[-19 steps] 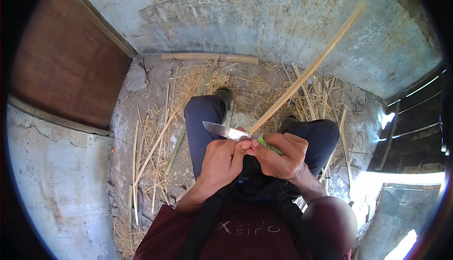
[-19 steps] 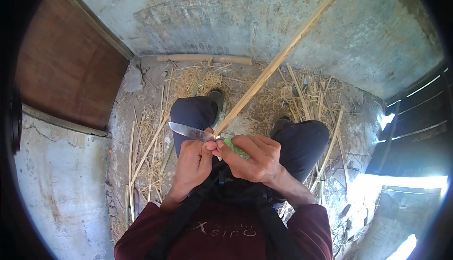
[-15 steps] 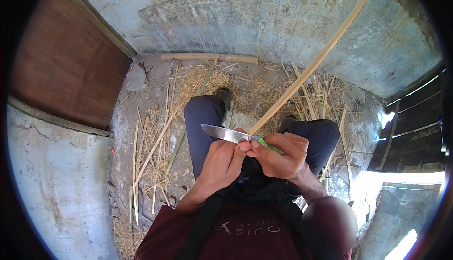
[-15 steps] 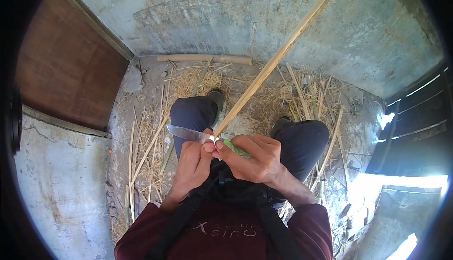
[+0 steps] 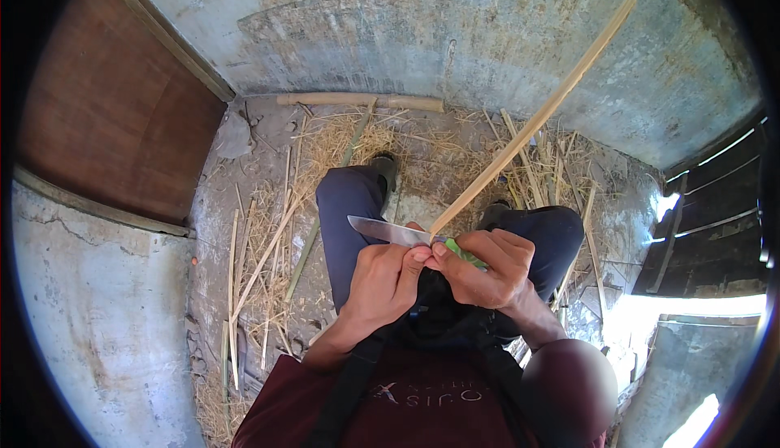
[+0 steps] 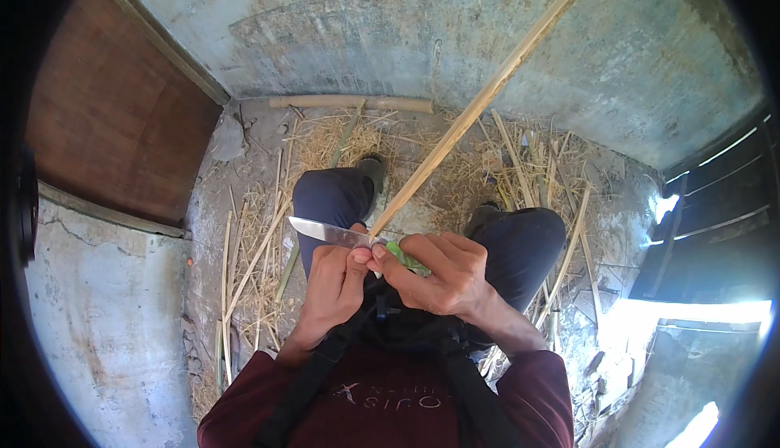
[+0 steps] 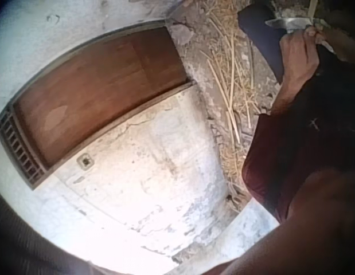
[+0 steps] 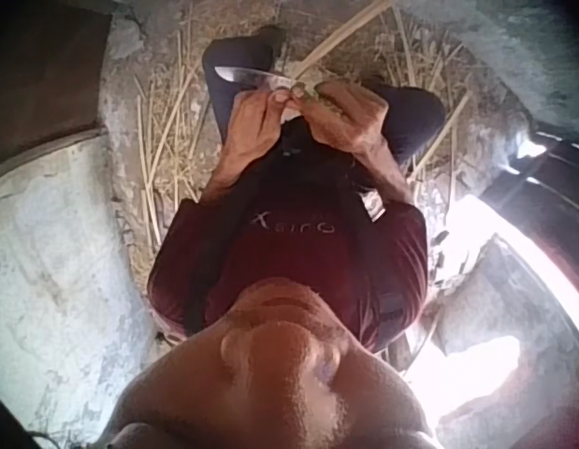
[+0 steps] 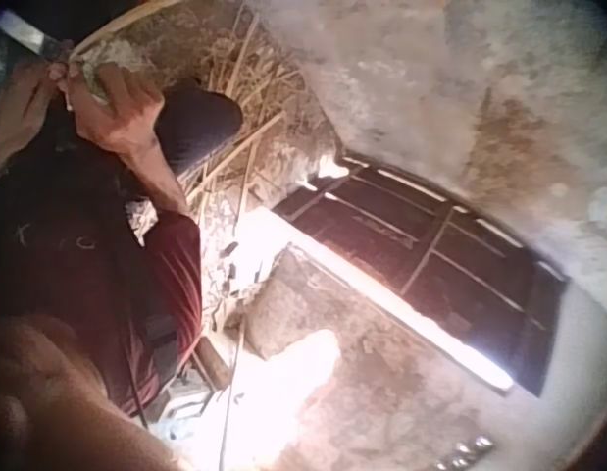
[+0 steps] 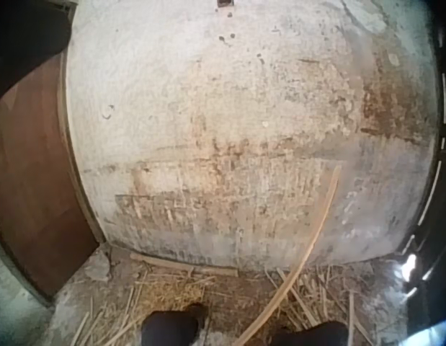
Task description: The person peels shavings from a long wooden dowel using a knife, working along the length of the wood while sitting on the floor.
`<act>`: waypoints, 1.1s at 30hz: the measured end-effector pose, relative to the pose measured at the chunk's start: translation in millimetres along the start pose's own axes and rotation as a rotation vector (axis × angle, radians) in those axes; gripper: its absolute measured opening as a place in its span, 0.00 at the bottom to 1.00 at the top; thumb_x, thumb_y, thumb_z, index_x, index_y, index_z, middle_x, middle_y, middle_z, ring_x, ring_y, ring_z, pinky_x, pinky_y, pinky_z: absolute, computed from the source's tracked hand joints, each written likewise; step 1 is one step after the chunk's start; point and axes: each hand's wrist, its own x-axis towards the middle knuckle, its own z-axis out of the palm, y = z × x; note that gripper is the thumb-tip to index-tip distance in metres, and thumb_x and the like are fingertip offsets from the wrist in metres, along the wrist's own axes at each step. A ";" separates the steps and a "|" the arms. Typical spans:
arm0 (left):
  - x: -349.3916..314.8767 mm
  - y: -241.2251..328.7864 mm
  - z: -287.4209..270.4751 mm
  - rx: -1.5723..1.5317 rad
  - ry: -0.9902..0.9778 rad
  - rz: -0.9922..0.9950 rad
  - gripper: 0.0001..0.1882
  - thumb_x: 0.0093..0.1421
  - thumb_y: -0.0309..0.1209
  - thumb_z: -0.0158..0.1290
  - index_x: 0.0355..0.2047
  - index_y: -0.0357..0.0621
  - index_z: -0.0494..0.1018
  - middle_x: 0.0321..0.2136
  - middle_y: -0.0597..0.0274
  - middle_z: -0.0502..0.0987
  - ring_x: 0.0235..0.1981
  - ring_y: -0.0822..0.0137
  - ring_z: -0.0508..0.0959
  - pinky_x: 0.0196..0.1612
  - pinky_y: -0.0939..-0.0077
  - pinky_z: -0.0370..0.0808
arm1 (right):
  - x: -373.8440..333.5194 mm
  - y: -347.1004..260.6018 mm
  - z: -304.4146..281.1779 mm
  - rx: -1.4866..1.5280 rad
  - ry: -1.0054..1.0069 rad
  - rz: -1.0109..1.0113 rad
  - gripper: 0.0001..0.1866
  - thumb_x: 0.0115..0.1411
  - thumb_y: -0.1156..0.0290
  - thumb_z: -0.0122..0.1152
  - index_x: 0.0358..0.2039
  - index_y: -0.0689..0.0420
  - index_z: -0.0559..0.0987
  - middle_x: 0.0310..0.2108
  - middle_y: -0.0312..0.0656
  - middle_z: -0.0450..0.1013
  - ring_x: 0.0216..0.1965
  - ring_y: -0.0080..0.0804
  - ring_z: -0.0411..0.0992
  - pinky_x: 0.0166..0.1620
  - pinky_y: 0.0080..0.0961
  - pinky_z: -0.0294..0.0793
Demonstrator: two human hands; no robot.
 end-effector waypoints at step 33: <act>0.0 12.9 -5.7 -0.074 -0.120 -0.037 0.18 0.82 0.36 0.44 0.51 0.33 0.76 0.25 0.44 0.79 0.26 0.38 0.81 0.30 0.53 0.72 | -6.8 2.3 -9.8 -0.070 0.021 0.021 0.15 0.53 0.64 0.85 0.40 0.47 0.88 0.24 0.30 0.73 0.20 0.23 0.72 0.21 0.22 0.66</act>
